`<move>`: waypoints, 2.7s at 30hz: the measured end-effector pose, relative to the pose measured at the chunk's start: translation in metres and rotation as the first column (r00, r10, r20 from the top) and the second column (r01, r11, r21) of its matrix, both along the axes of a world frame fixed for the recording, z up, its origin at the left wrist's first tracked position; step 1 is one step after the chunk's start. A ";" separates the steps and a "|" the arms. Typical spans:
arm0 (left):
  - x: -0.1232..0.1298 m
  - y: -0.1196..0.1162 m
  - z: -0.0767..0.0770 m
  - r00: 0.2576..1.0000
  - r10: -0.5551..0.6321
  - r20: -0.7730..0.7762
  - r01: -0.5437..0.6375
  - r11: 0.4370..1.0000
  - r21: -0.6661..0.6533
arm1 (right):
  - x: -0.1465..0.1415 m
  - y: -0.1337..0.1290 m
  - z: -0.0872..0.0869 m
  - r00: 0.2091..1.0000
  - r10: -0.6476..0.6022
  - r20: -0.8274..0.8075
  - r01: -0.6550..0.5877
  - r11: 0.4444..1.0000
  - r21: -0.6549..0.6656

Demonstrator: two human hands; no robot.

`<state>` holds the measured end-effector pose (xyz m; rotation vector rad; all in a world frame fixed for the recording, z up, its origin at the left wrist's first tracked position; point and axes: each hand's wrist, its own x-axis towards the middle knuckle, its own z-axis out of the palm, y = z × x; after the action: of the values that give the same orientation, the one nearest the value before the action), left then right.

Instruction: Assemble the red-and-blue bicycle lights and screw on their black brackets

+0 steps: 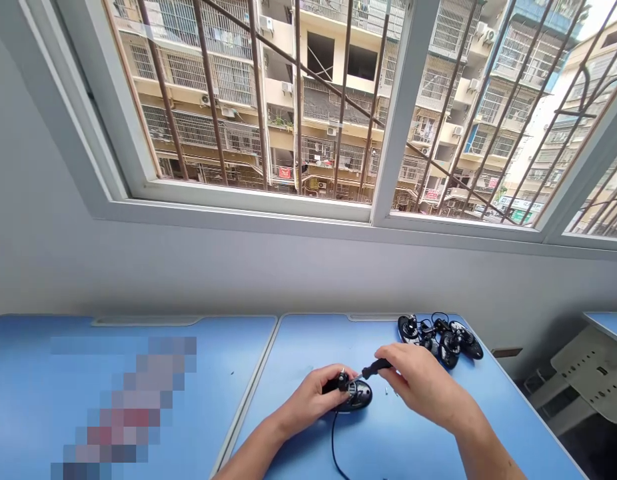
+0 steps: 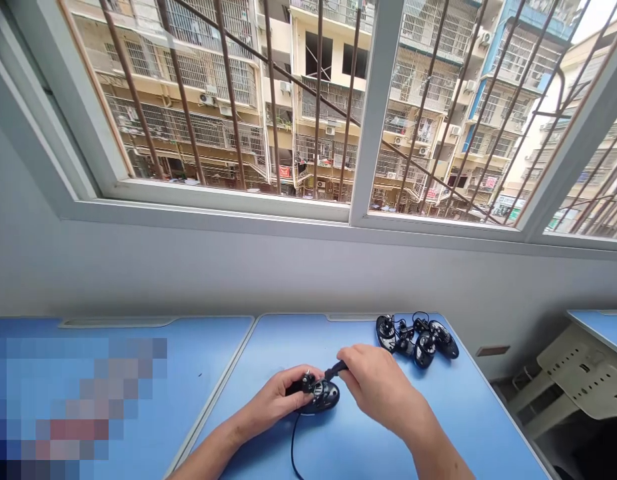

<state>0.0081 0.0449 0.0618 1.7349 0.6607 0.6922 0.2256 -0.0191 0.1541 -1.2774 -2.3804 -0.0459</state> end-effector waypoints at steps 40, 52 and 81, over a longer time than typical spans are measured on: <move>0.000 -0.004 -0.007 0.997 0.071 -0.016 -0.070 0.997 0.017 | -0.009 -0.010 -0.075 0.955 0.034 -0.295 -0.005 0.995 0.098; 0.002 0.000 -0.012 0.991 0.000 0.136 0.000 1.000 -0.003 | -0.025 0.018 -0.088 0.934 0.109 -0.340 -0.119 0.993 -0.006; 0.001 0.004 -0.027 0.991 0.106 0.083 -0.122 0.968 0.219 | -0.043 0.017 -0.084 0.689 -0.267 -0.674 -0.062 0.904 -0.422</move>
<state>0.0088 0.0485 0.0347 1.8785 0.6568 0.9341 0.1823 -0.0024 0.0703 -1.2825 -1.6474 0.8331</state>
